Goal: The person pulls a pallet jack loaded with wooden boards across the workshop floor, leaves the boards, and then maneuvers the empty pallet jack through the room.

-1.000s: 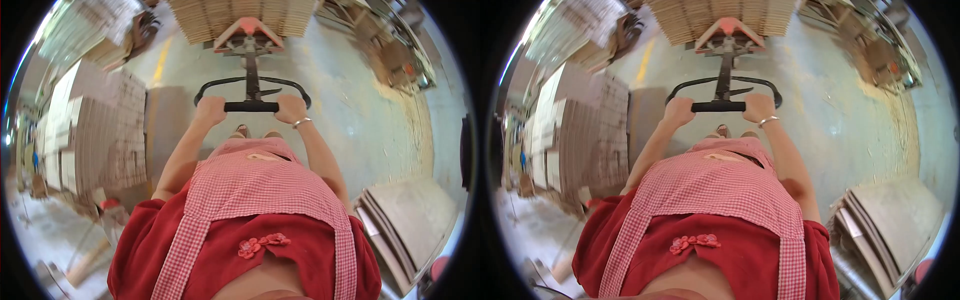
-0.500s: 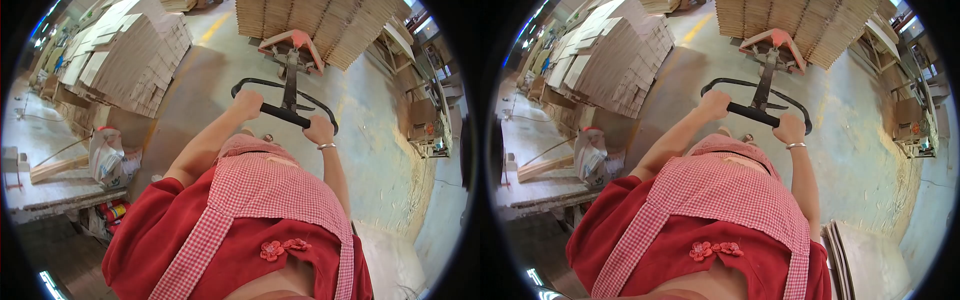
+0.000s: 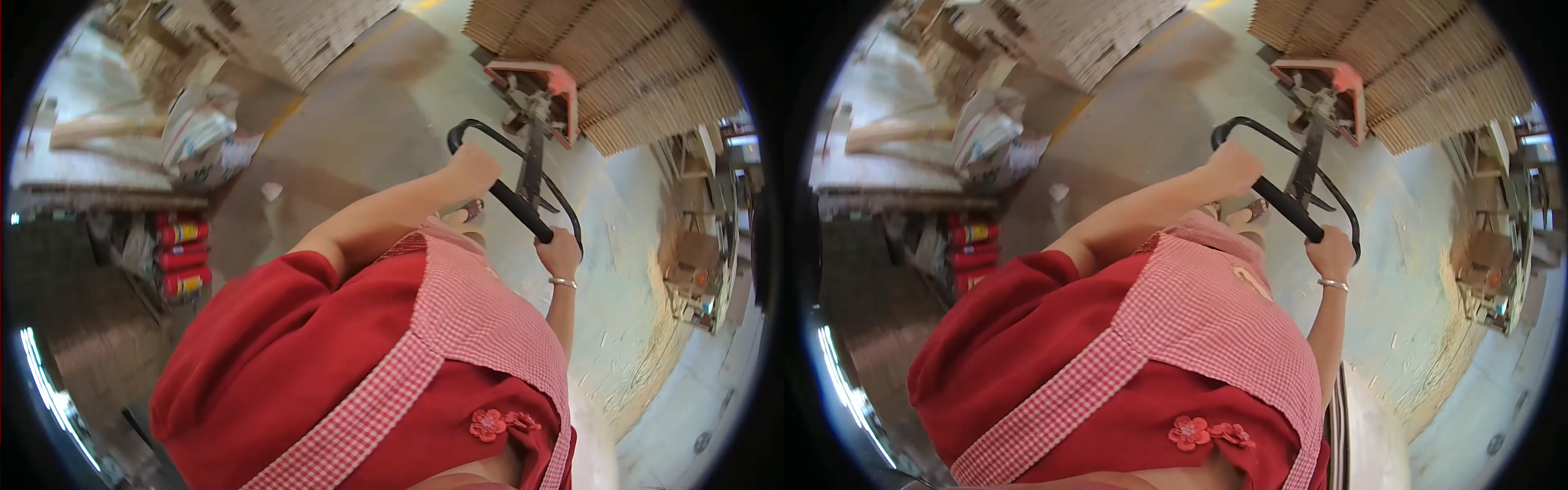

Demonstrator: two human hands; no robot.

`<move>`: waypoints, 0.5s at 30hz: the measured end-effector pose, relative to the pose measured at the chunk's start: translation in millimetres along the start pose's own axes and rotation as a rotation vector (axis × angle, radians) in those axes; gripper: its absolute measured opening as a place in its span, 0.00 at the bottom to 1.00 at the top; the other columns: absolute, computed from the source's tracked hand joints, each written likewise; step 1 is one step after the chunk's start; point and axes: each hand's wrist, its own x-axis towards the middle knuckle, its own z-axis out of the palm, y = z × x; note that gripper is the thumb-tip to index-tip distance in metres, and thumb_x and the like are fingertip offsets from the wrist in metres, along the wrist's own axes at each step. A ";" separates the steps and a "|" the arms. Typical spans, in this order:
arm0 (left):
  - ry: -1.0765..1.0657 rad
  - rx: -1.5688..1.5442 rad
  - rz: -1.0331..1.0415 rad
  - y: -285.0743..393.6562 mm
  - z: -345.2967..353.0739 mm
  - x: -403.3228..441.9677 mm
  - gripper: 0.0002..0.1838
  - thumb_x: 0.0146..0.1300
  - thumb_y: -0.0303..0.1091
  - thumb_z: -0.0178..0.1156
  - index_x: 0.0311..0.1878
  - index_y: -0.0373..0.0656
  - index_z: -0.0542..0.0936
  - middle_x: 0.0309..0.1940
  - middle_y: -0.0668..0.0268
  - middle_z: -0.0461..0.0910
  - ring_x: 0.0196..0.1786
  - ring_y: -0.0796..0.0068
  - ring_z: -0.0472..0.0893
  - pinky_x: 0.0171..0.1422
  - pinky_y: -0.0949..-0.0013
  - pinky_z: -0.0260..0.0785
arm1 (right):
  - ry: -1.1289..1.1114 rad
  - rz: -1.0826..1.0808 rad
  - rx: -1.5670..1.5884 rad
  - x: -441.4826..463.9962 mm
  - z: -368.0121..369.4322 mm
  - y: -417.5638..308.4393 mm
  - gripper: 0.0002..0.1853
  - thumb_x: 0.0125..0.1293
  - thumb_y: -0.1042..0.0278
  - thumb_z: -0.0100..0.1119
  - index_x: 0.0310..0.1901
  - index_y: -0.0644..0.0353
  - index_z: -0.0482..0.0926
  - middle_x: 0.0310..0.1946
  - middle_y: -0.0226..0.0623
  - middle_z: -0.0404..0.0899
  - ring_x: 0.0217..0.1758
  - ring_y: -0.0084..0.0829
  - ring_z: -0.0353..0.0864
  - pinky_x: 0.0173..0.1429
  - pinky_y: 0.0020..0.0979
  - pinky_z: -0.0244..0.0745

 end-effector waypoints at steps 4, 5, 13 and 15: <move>-0.107 -0.022 -0.045 -11.5 5.3 -24.6 0.04 0.47 0.32 0.64 0.27 0.45 0.85 0.26 0.58 0.84 0.34 0.60 0.86 0.36 0.59 0.76 | 0.037 -0.059 -0.059 -18.0 12.8 -17.2 0.13 0.54 0.54 0.63 0.31 0.56 0.85 0.30 0.48 0.83 0.36 0.52 0.84 0.39 0.47 0.78; -0.081 -0.005 -0.047 -8.8 10.9 -34.1 0.04 0.47 0.32 0.65 0.26 0.45 0.85 0.26 0.59 0.85 0.34 0.60 0.86 0.37 0.58 0.75 | 0.050 -0.072 -0.076 -24.4 18.4 -18.4 0.14 0.54 0.53 0.64 0.31 0.56 0.84 0.29 0.48 0.83 0.37 0.52 0.84 0.39 0.47 0.77; -0.043 -0.012 -0.120 3.2 32.3 -57.8 0.02 0.47 0.33 0.66 0.26 0.49 0.85 0.26 0.64 0.85 0.34 0.62 0.86 0.37 0.60 0.74 | 0.013 -0.099 -0.013 -41.7 35.9 -24.6 0.14 0.54 0.55 0.66 0.31 0.59 0.84 0.28 0.49 0.83 0.35 0.53 0.83 0.37 0.47 0.76; -0.081 -0.002 -0.101 6.6 26.6 -63.3 0.03 0.48 0.34 0.67 0.27 0.50 0.86 0.26 0.66 0.85 0.35 0.64 0.86 0.36 0.61 0.73 | 0.010 -0.109 0.013 -43.4 39.8 -20.9 0.14 0.53 0.56 0.66 0.32 0.60 0.84 0.28 0.50 0.83 0.34 0.54 0.83 0.37 0.47 0.76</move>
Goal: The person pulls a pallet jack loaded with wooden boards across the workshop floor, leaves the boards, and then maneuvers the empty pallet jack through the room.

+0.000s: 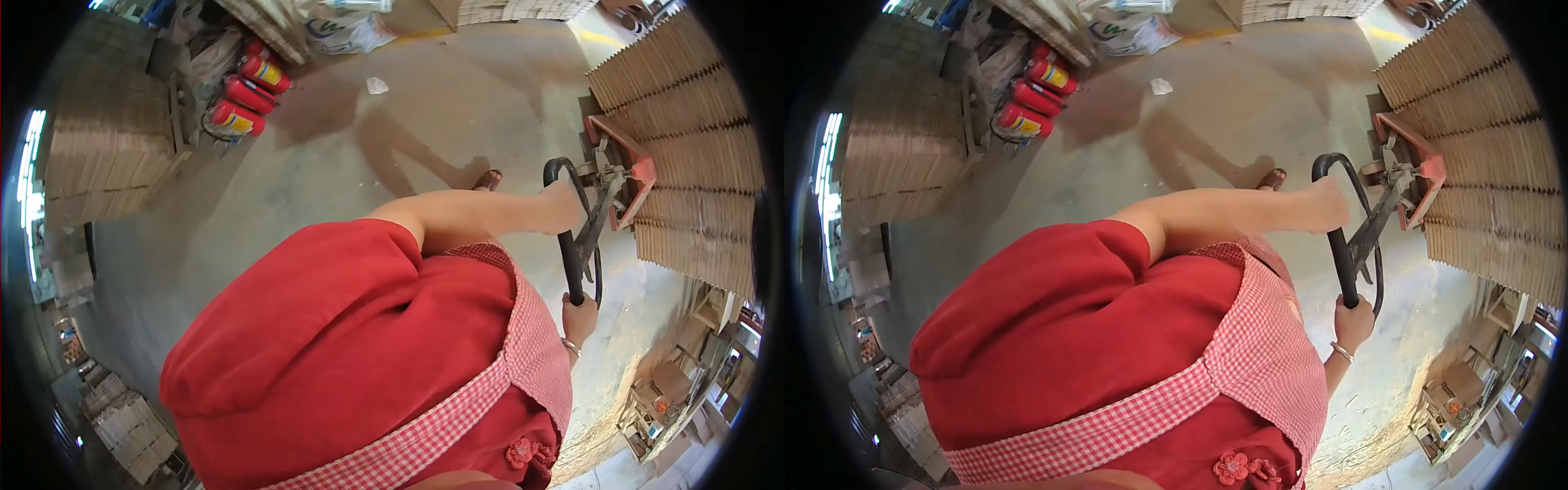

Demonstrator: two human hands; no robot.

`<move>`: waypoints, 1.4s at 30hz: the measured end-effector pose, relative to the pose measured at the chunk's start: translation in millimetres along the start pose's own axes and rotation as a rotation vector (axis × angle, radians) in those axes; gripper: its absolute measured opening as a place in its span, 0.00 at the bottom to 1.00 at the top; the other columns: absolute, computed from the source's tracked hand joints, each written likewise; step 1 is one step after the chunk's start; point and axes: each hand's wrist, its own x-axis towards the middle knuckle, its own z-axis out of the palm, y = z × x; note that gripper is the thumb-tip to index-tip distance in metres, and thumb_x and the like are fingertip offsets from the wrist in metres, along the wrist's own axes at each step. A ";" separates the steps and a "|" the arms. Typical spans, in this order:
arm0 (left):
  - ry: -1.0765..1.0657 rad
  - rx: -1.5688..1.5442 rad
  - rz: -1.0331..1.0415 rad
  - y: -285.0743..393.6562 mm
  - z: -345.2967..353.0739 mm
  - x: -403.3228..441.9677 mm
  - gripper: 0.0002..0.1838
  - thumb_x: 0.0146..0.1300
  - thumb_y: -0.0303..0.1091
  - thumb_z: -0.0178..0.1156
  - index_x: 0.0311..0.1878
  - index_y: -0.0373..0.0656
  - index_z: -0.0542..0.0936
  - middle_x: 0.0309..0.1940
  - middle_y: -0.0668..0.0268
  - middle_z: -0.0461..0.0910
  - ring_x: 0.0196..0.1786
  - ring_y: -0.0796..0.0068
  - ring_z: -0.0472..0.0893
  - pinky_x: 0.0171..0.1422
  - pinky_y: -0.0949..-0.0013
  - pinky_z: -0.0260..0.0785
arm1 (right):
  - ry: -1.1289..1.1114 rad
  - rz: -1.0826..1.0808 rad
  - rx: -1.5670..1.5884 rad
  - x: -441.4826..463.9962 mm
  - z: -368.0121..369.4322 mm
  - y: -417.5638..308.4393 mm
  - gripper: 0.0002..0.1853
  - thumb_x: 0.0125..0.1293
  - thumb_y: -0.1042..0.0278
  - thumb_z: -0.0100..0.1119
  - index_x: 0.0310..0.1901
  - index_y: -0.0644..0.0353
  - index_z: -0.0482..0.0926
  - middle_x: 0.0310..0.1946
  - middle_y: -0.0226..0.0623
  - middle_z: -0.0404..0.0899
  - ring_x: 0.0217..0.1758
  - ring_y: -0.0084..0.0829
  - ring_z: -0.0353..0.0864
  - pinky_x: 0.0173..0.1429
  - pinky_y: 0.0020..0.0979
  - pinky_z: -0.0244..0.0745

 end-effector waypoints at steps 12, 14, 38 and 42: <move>0.080 -0.015 -0.025 39.3 28.1 -11.7 0.04 0.51 0.36 0.66 0.30 0.52 0.88 0.28 0.69 0.86 0.36 0.65 0.85 0.36 0.59 0.71 | -0.009 -0.043 0.040 -16.3 29.1 34.9 0.13 0.52 0.61 0.67 0.31 0.65 0.83 0.23 0.50 0.81 0.29 0.51 0.82 0.34 0.45 0.73; 0.148 -0.001 0.025 58.4 28.4 -17.7 0.03 0.52 0.36 0.65 0.29 0.53 0.87 0.28 0.71 0.86 0.36 0.66 0.85 0.40 0.59 0.70 | 0.017 -0.015 0.033 -38.2 25.0 49.5 0.13 0.52 0.62 0.68 0.29 0.65 0.83 0.21 0.49 0.80 0.26 0.49 0.82 0.32 0.45 0.72; -0.146 0.061 -0.119 -65.9 28.2 -171.4 0.08 0.50 0.34 0.63 0.32 0.43 0.85 0.33 0.55 0.85 0.42 0.57 0.85 0.52 0.57 0.73 | -0.023 -0.023 0.036 -81.3 74.1 -124.8 0.10 0.47 0.64 0.61 0.31 0.56 0.86 0.33 0.46 0.85 0.40 0.47 0.85 0.44 0.44 0.80; -0.101 0.072 -0.077 -77.0 37.3 -183.1 0.09 0.51 0.34 0.61 0.32 0.40 0.85 0.33 0.51 0.84 0.41 0.52 0.84 0.49 0.53 0.75 | 0.021 -0.027 0.048 -85.1 86.5 -132.7 0.09 0.45 0.67 0.60 0.30 0.55 0.86 0.34 0.46 0.85 0.40 0.46 0.85 0.44 0.43 0.80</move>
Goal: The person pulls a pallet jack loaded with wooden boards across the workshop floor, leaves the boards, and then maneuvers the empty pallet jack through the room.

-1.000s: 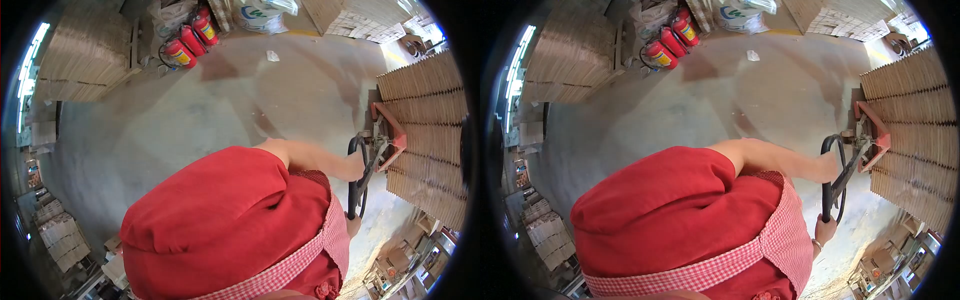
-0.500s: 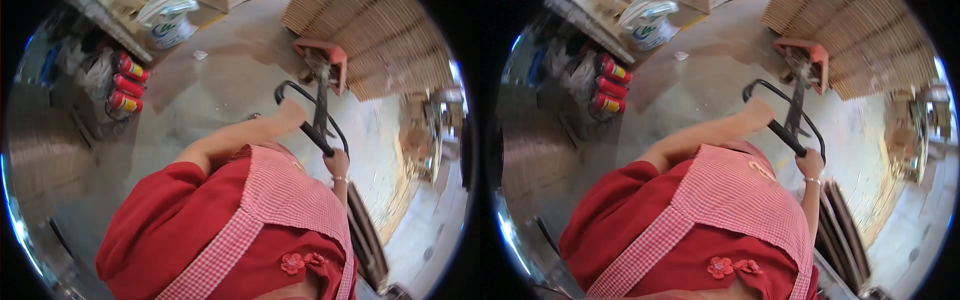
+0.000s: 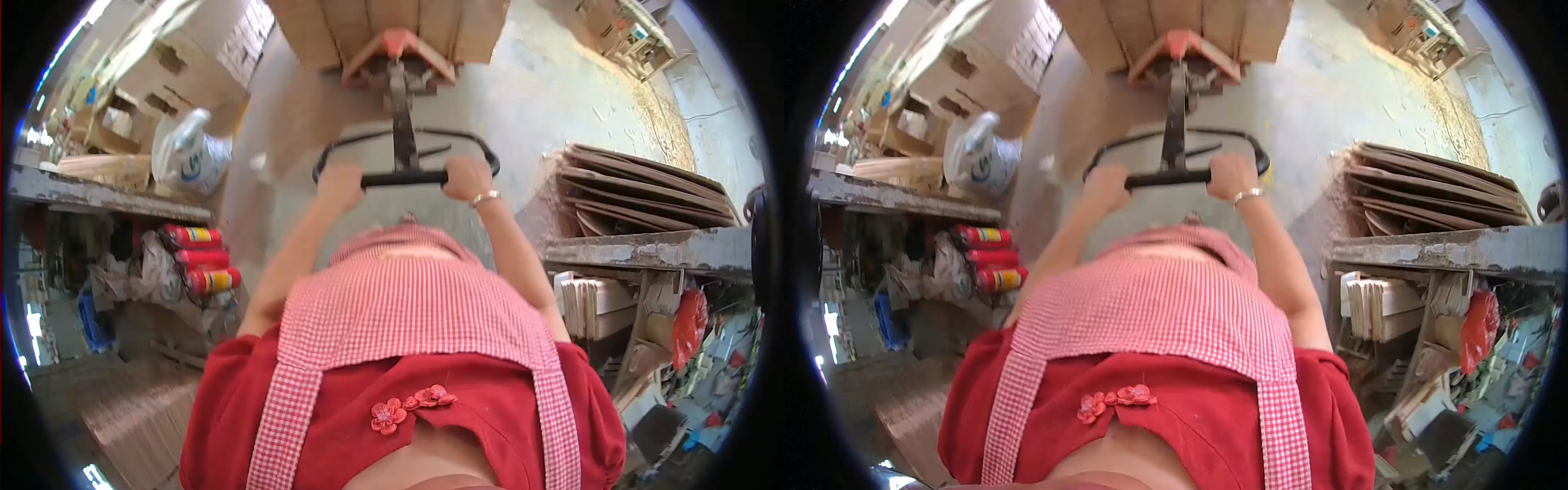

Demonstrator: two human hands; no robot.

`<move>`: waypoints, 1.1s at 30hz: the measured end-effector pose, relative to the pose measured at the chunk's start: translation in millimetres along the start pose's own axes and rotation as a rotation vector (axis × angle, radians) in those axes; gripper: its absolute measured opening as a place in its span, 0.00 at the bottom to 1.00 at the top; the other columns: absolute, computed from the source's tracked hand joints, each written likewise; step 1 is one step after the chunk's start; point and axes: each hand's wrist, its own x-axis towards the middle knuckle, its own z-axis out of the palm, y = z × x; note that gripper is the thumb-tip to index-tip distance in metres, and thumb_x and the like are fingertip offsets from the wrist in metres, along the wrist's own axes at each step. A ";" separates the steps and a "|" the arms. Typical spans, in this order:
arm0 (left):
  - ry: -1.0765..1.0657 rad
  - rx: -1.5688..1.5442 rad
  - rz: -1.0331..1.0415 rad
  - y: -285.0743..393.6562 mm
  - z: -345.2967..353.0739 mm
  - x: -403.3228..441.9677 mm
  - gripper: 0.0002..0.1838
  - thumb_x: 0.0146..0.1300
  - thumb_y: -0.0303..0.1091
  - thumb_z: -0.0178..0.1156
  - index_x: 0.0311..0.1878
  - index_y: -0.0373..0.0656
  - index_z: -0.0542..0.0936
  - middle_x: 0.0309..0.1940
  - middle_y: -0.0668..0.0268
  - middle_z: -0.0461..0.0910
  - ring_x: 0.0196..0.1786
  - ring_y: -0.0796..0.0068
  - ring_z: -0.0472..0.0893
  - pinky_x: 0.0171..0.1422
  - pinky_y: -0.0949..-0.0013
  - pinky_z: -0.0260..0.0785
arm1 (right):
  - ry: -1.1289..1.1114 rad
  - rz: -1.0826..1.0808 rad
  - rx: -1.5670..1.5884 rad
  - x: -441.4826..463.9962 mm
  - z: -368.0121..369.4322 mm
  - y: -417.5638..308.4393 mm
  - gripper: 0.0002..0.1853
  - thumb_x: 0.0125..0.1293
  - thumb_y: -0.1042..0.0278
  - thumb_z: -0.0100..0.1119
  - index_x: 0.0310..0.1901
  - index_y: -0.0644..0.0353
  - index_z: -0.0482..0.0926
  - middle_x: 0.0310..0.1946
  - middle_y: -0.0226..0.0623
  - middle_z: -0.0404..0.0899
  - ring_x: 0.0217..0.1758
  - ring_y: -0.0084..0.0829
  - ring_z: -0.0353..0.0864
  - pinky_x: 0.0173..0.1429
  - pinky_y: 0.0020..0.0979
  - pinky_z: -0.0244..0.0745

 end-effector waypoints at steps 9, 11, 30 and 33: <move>0.040 0.033 0.038 31.4 88.1 15.6 0.12 0.49 0.37 0.63 0.32 0.40 0.85 0.33 0.53 0.85 0.39 0.54 0.85 0.46 0.52 0.76 | -0.095 0.054 -0.058 -16.3 54.5 43.0 0.12 0.43 0.61 0.61 0.30 0.54 0.86 0.33 0.45 0.85 0.41 0.46 0.85 0.46 0.43 0.81; 0.070 0.018 0.064 37.3 99.2 22.1 0.13 0.49 0.38 0.63 0.35 0.41 0.85 0.34 0.55 0.85 0.40 0.55 0.85 0.45 0.54 0.76 | -0.047 0.050 -0.069 -17.3 59.0 52.5 0.13 0.45 0.60 0.60 0.32 0.53 0.87 0.34 0.45 0.85 0.41 0.46 0.85 0.47 0.43 0.80; 0.000 0.001 0.030 49.4 88.9 -68.7 0.14 0.52 0.33 0.58 0.40 0.40 0.86 0.38 0.51 0.85 0.44 0.52 0.85 0.49 0.53 0.78 | -0.006 -0.010 -0.052 -78.8 100.8 28.0 0.17 0.48 0.55 0.60 0.36 0.55 0.87 0.37 0.46 0.85 0.43 0.44 0.85 0.49 0.41 0.80; -0.011 -0.006 0.025 60.2 93.5 -88.5 0.14 0.51 0.34 0.58 0.40 0.39 0.86 0.38 0.50 0.85 0.44 0.51 0.85 0.48 0.52 0.78 | -0.021 0.010 -0.057 -99.5 103.9 27.4 0.19 0.49 0.54 0.62 0.40 0.56 0.87 0.42 0.48 0.85 0.47 0.44 0.85 0.53 0.41 0.79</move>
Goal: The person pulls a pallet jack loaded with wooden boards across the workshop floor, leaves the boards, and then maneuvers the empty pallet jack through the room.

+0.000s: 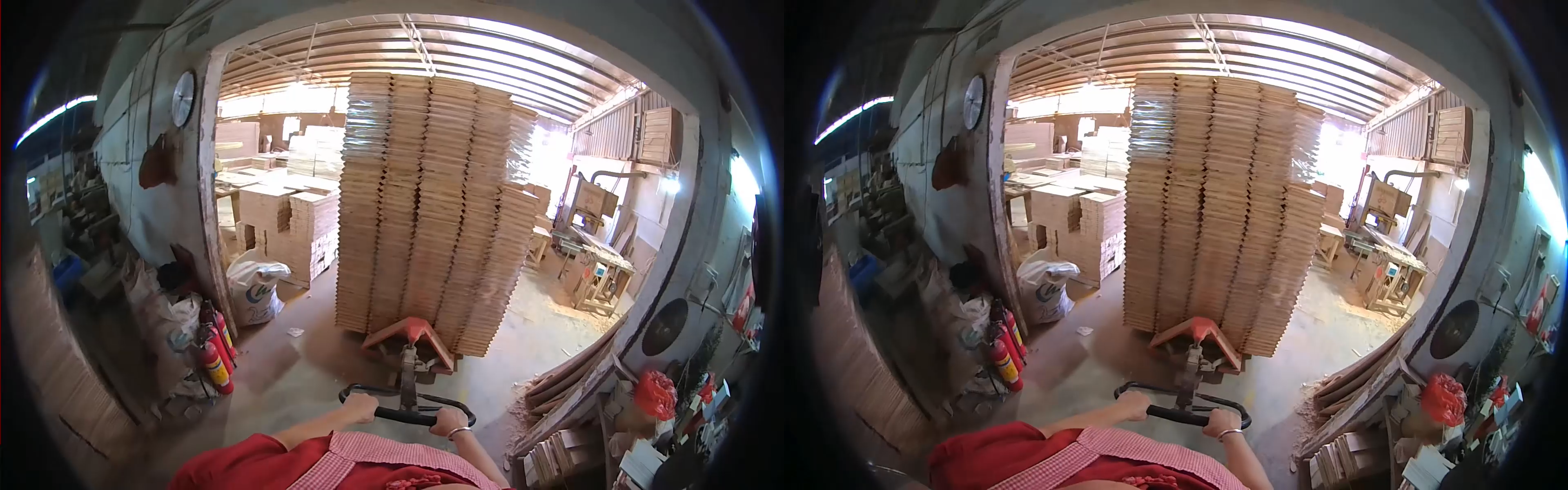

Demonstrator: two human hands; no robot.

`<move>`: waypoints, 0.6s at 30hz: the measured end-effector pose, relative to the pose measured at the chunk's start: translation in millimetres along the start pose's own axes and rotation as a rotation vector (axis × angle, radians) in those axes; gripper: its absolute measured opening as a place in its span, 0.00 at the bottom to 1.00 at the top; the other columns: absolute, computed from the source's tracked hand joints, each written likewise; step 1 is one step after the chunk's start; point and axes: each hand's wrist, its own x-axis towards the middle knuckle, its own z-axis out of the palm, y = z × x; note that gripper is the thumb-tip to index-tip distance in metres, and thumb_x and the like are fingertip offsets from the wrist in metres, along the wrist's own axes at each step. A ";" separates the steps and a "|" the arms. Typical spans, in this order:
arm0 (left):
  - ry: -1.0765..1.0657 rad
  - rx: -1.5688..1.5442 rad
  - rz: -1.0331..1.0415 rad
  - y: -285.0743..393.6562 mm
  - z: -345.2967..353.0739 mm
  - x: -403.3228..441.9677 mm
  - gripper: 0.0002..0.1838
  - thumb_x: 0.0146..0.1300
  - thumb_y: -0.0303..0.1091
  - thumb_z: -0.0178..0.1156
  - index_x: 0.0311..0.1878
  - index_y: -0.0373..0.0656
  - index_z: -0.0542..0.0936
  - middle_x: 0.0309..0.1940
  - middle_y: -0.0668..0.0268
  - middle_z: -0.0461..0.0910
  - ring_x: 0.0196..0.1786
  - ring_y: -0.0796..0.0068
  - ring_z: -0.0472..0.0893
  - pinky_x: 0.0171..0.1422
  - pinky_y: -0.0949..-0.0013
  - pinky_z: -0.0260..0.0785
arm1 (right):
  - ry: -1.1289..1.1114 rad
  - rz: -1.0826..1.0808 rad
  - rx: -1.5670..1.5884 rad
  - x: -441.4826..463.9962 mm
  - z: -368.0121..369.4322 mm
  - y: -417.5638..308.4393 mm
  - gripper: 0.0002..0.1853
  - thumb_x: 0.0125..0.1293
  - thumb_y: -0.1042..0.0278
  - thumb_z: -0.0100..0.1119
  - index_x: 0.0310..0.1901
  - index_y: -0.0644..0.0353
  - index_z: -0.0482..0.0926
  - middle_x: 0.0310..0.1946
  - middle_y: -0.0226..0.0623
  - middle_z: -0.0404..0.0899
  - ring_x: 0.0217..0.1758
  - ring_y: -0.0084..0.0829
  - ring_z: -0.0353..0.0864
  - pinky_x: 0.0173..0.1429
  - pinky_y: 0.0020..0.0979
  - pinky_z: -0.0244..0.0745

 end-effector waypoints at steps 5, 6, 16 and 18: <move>0.009 -0.011 0.039 2.5 20.1 -22.4 0.14 0.52 0.36 0.60 0.40 0.42 0.85 0.37 0.52 0.85 0.44 0.51 0.85 0.49 0.51 0.77 | -0.008 0.020 -0.023 -39.8 -1.5 -9.8 0.19 0.49 0.55 0.62 0.39 0.57 0.87 0.42 0.48 0.85 0.47 0.44 0.85 0.53 0.40 0.79; 0.006 -0.006 0.045 3.9 19.6 -29.3 0.14 0.52 0.37 0.61 0.40 0.42 0.85 0.37 0.53 0.85 0.44 0.51 0.85 0.49 0.51 0.77 | -0.010 0.026 -0.026 -51.5 -2.8 -15.3 0.19 0.49 0.55 0.62 0.39 0.57 0.87 0.42 0.48 0.85 0.47 0.44 0.85 0.53 0.40 0.79; -0.053 -0.024 0.050 25.1 28.3 -117.7 0.13 0.52 0.36 0.62 0.40 0.42 0.85 0.37 0.54 0.85 0.44 0.53 0.85 0.49 0.52 0.78 | -0.037 0.117 0.007 -148.8 15.6 -50.7 0.17 0.47 0.57 0.61 0.38 0.56 0.87 0.39 0.48 0.85 0.45 0.46 0.85 0.51 0.41 0.80; -0.058 -0.029 0.073 27.0 38.6 -132.6 0.13 0.52 0.35 0.61 0.39 0.43 0.85 0.38 0.54 0.85 0.44 0.53 0.85 0.49 0.52 0.78 | -0.043 0.108 0.008 -166.4 21.7 -54.8 0.17 0.47 0.57 0.61 0.37 0.56 0.87 0.39 0.48 0.85 0.45 0.46 0.85 0.51 0.41 0.80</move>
